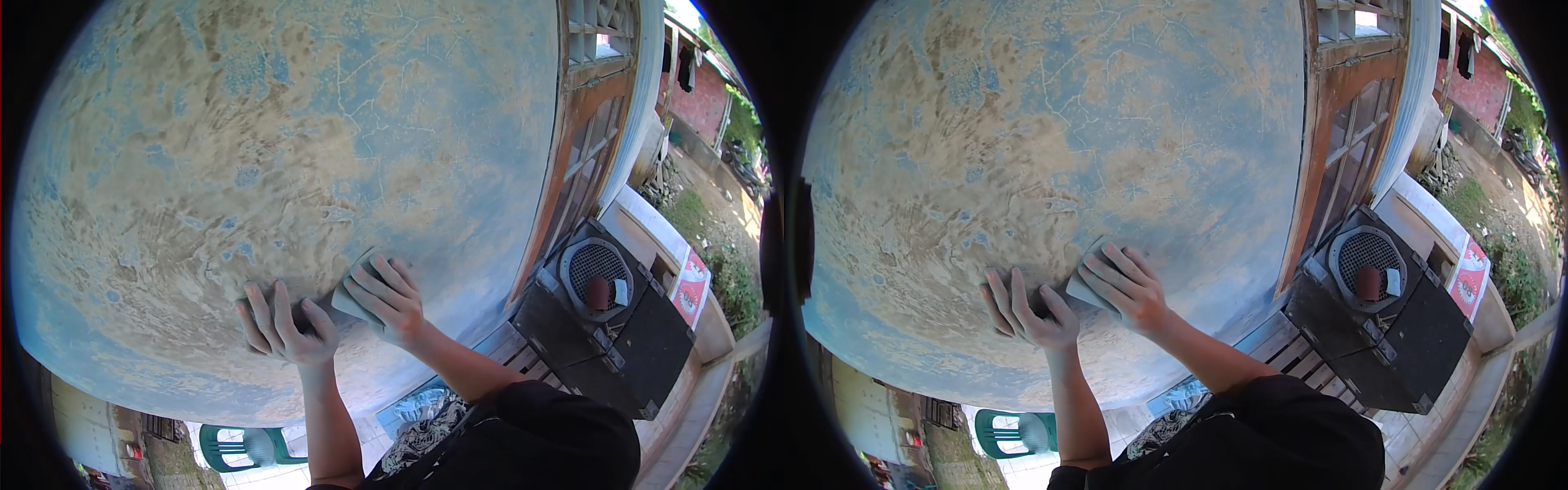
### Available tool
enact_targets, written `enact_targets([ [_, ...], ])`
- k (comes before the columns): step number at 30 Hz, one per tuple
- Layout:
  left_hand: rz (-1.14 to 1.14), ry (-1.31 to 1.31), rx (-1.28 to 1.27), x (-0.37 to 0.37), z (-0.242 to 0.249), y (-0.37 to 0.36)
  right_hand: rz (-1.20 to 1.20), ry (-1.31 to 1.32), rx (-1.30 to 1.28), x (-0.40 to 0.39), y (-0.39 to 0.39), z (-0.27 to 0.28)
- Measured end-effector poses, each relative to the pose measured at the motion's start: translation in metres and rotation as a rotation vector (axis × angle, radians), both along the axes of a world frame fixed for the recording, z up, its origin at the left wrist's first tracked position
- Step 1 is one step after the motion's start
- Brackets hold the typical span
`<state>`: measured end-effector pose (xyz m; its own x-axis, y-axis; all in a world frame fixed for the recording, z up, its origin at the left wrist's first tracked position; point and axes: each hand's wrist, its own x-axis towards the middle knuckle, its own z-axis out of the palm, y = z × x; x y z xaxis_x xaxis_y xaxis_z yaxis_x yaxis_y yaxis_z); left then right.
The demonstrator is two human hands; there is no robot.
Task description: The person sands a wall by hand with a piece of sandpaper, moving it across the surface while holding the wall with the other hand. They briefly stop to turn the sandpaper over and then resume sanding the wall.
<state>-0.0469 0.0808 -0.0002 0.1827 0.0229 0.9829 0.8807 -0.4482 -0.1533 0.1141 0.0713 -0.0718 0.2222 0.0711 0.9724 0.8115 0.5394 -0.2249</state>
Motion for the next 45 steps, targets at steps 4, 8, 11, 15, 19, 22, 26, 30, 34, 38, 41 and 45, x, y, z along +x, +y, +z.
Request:
enact_targets([
  [4,-0.048,0.03,0.02,-0.007,-0.008,0.005,-0.111,0.138,0.059,0.049,0.008,-0.003],
  [8,0.02,0.027,0.009,-0.003,-0.011,0.003,-0.15,0.463,0.053,0.036,-0.001,0.03],
  [11,0.001,0.03,0.02,-0.002,-0.009,0.003,-0.037,0.334,0.021,0.007,-0.007,0.022],
  [15,-0.013,0.042,0.036,-0.003,-0.009,0.005,-0.054,0.069,0.026,0.039,0.0,0.006],
  [19,0.002,0.054,0.026,-0.005,-0.009,0.001,-0.189,0.507,0.045,0.07,-0.001,0.019],
  [22,0.0,0.033,0.024,-0.003,-0.009,0.003,-0.108,0.409,-0.001,0.03,-0.008,0.027],
  [26,0.0,0.02,-0.007,-0.002,-0.008,-0.001,0.086,-0.06,-0.158,0.015,-0.029,0.023],
  [30,0.025,0.026,-0.004,-0.002,-0.009,-0.002,-0.16,0.143,-0.048,0.053,-0.013,0.022],
  [34,0.075,0.024,-0.035,0.0,-0.012,-0.005,-0.154,0.422,-0.026,0.023,-0.023,0.03],
  [38,0.066,0.07,-0.087,-0.003,-0.011,-0.008,0.051,-0.057,-0.175,0.026,-0.031,0.017],
  [41,0.071,0.101,-0.086,-0.005,-0.012,-0.006,-0.125,0.234,-0.083,0.057,-0.017,0.014],
  [45,0.071,0.079,-0.098,-0.002,-0.015,-0.006,-0.059,0.38,-0.075,0.019,-0.019,0.029],
])
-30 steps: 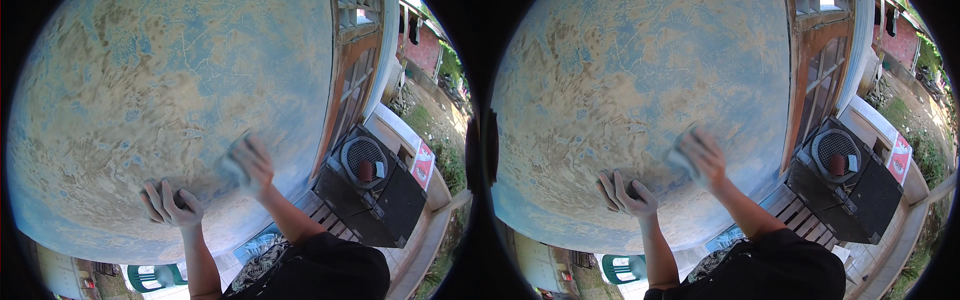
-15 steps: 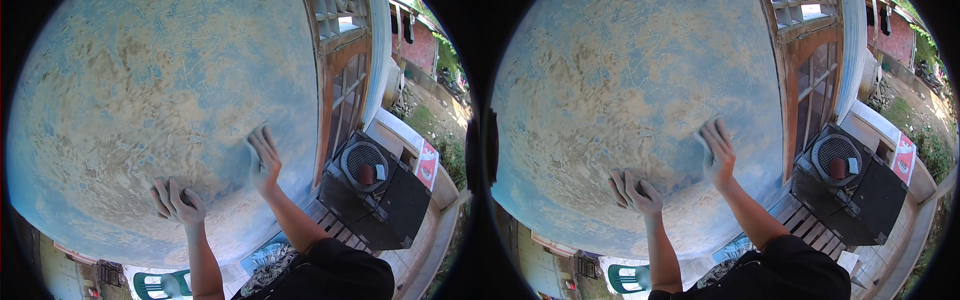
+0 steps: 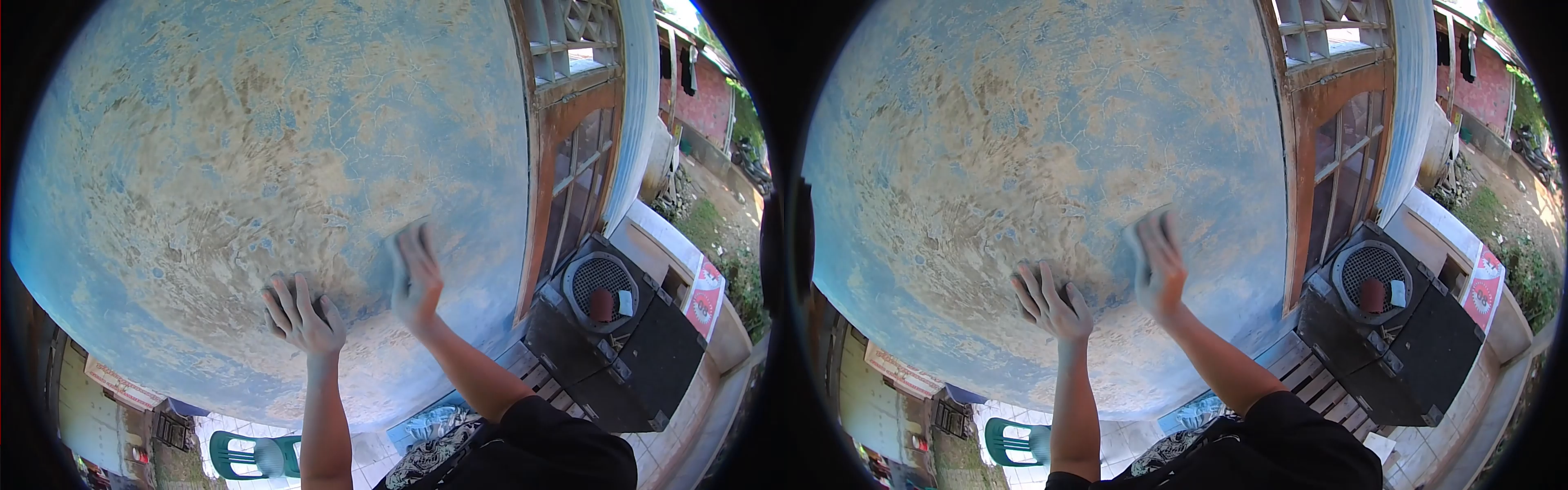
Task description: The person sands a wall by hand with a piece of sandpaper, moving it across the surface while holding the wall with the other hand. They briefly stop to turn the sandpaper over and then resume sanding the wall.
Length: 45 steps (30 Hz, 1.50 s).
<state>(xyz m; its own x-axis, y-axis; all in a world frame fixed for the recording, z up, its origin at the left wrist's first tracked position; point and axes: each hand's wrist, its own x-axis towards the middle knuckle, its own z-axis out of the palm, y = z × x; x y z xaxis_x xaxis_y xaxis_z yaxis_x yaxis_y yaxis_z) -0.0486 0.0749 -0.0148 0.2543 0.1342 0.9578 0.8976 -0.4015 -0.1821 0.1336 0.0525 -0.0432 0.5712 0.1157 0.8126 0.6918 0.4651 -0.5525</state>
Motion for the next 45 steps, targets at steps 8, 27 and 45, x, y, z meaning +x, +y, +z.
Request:
enact_targets([
  [8,0.028,0.095,-0.06,-0.014,0.019,-0.011,-0.076,-0.308,-0.068,0.046,0.004,-0.015],
  [27,0.047,0.078,0.074,-0.012,0.011,0.003,0.04,-0.172,-0.076,0.007,-0.004,-0.019],
  [45,0.064,0.094,0.082,-0.014,0.008,0.004,-0.06,-0.092,0.006,0.05,0.004,-0.016],
])
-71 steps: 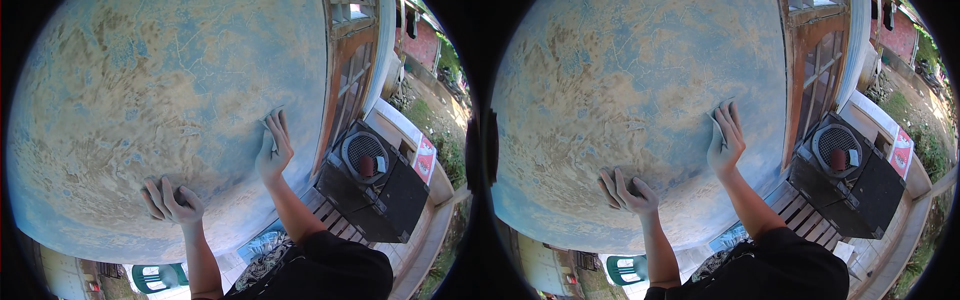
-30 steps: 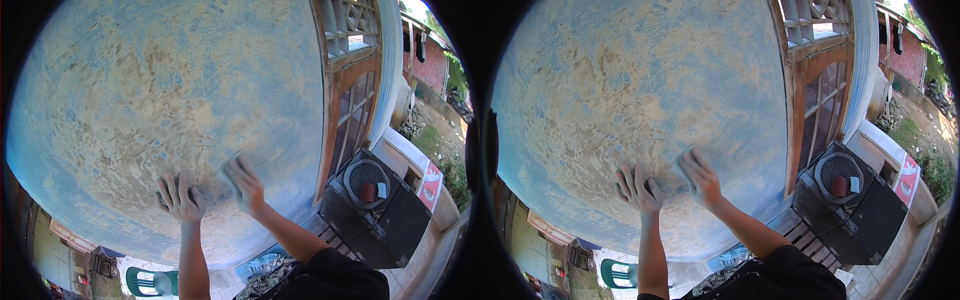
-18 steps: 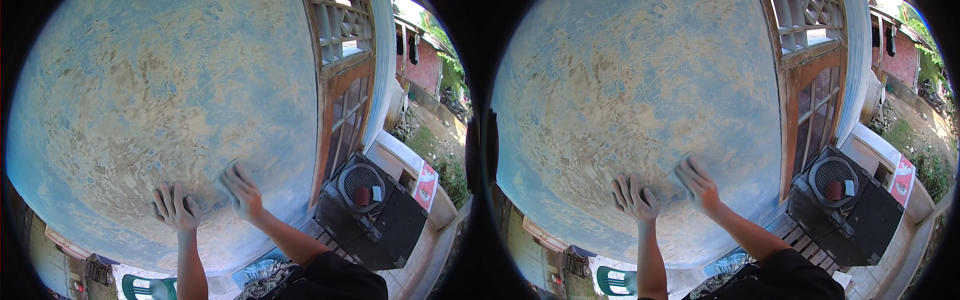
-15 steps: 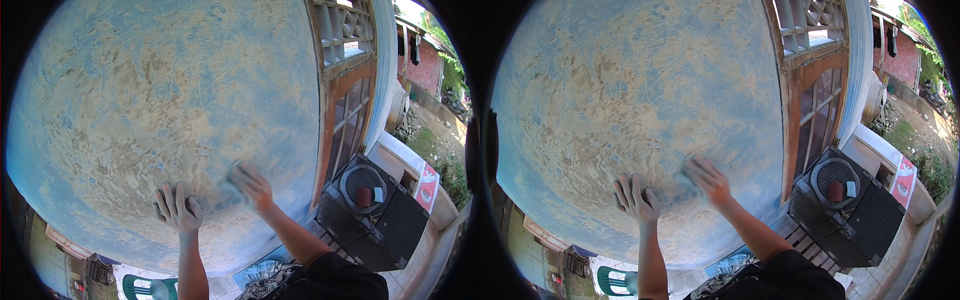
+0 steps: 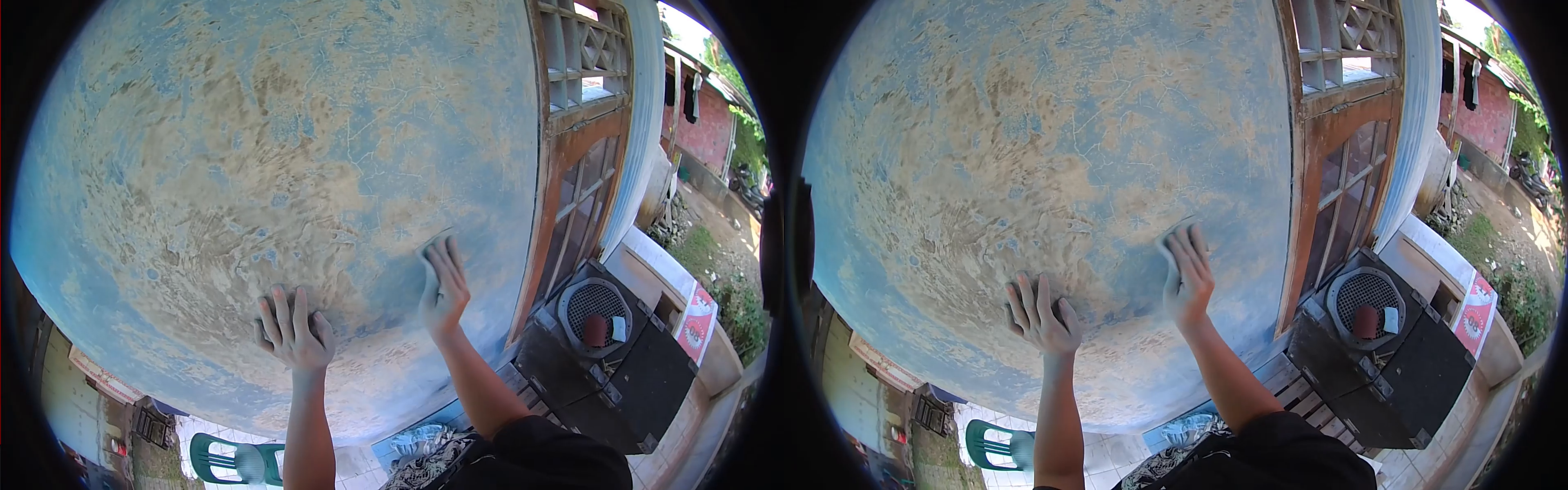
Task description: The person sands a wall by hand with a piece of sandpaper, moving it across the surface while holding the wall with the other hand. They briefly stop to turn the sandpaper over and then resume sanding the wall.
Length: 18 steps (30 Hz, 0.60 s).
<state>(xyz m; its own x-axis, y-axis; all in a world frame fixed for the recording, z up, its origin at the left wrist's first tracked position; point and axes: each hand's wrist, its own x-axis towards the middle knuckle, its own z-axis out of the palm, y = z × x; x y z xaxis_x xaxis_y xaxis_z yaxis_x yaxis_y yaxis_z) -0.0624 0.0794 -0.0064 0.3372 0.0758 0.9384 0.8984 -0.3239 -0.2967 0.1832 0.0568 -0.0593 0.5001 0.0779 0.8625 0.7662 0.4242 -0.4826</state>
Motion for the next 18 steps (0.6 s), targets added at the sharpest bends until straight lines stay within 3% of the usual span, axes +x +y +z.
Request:
enact_targets([
  [4,0.011,-0.008,-0.008,0.001,0.0,-0.001,-0.038,0.09,0.025,-0.046,-0.003,0.01],
  [6,0.013,-0.016,-0.022,0.002,-0.003,-0.001,0.265,-0.315,-0.089,-0.062,-0.013,0.0],
  [7,0.007,-0.012,-0.021,0.002,-0.003,-0.001,0.243,-0.447,-0.138,-0.057,-0.019,0.003],
  [9,-0.015,-0.023,-0.022,0.002,-0.003,-0.001,0.149,-0.4,-0.055,-0.035,0.004,-0.012],
  [12,-0.002,-0.006,-0.008,0.0,-0.004,0.0,0.006,-0.237,0.012,-0.013,0.001,0.007],
  [14,0.002,-0.017,-0.01,0.001,-0.005,0.0,-0.055,0.124,0.025,-0.014,-0.003,0.017],
  [16,-0.005,-0.018,-0.007,0.002,-0.005,0.0,-0.067,0.082,-0.017,-0.037,-0.007,0.01],
  [18,-0.026,-0.029,-0.03,0.002,-0.004,-0.002,0.239,-0.396,-0.089,-0.053,-0.012,-0.003],
])
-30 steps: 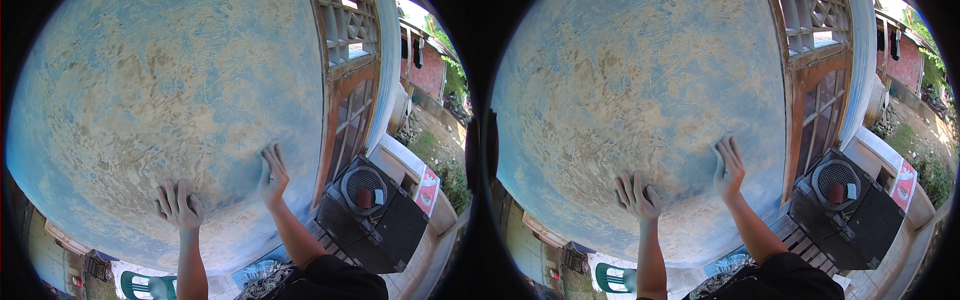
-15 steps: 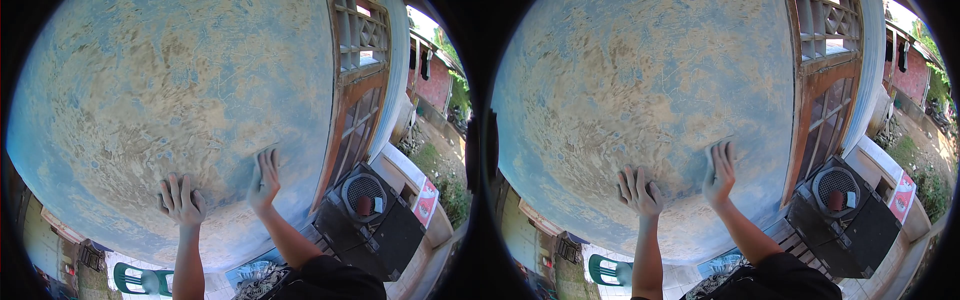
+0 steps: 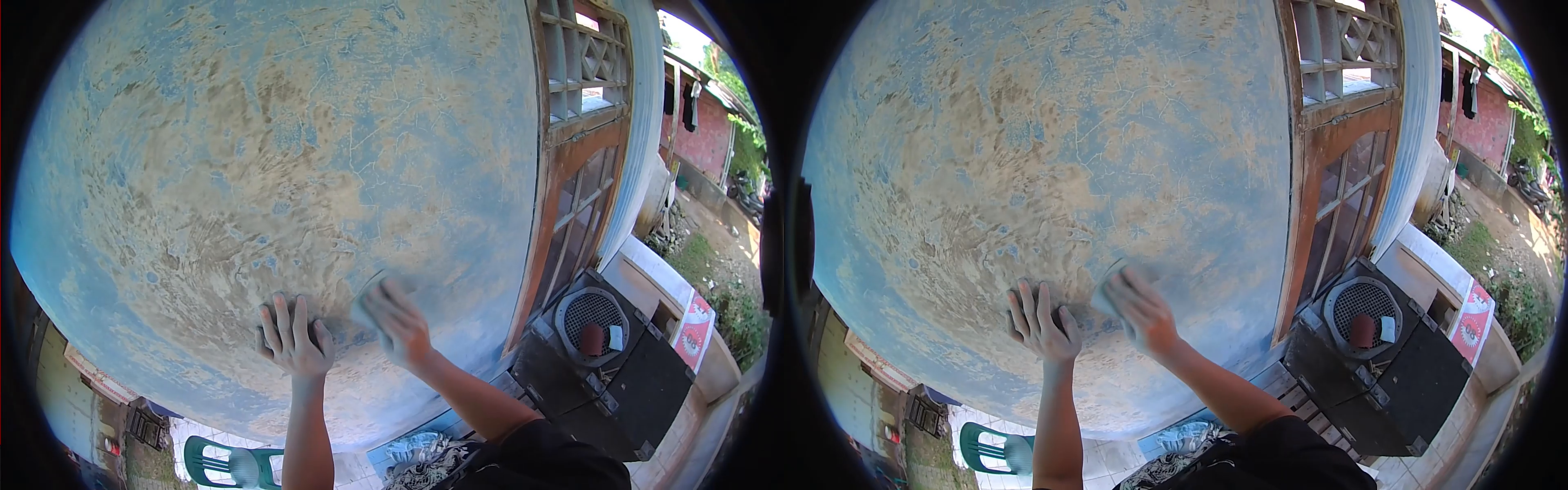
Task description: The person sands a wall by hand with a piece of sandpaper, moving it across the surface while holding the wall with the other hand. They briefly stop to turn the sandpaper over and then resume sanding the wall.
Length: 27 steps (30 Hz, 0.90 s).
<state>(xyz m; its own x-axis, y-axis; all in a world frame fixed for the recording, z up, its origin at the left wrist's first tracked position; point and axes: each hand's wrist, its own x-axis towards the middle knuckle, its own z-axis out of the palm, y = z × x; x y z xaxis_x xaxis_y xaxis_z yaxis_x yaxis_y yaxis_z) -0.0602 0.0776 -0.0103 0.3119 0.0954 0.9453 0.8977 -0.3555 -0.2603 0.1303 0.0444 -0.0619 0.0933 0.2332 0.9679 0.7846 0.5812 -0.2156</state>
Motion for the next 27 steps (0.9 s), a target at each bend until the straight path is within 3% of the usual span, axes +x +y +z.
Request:
enact_targets([
  [2,-0.01,0.007,0.0,-0.001,-0.001,-0.001,0.01,-0.119,-0.096,0.019,-0.008,-0.006],
  [5,-0.004,0.013,0.013,-0.003,-0.002,0.002,-0.126,0.053,0.119,0.062,0.015,-0.016],
  [7,0.0,0.013,0.021,-0.003,-0.005,0.002,-0.336,0.548,0.068,0.082,0.006,0.0],
  [10,0.011,0.01,0.03,-0.001,-0.007,0.002,-0.384,0.484,0.113,0.044,0.019,0.005],
  [12,0.004,-0.001,0.022,0.0,-0.007,0.002,-0.275,0.382,0.104,0.019,0.01,-0.003],
  [14,-0.001,-0.003,0.017,0.0,-0.006,0.002,0.034,-0.144,-0.1,0.005,-0.014,0.001],
  [18,-0.018,0.031,0.016,-0.004,-0.006,0.001,-0.094,0.031,0.095,0.038,0.012,-0.025],
  [20,-0.018,0.037,0.003,-0.006,-0.007,0.0,-0.254,0.468,0.072,0.039,0.005,-0.008],
  [21,-0.011,0.039,-0.004,-0.006,-0.006,-0.001,-0.235,0.549,0.149,0.023,0.011,0.0],
  [25,-0.05,0.049,-0.021,-0.004,-0.002,-0.003,-0.144,0.364,0.065,-0.023,-0.001,0.022],
  [27,-0.058,0.099,-0.053,-0.012,0.006,-0.01,-0.068,0.079,-0.041,-0.024,-0.015,0.022],
])
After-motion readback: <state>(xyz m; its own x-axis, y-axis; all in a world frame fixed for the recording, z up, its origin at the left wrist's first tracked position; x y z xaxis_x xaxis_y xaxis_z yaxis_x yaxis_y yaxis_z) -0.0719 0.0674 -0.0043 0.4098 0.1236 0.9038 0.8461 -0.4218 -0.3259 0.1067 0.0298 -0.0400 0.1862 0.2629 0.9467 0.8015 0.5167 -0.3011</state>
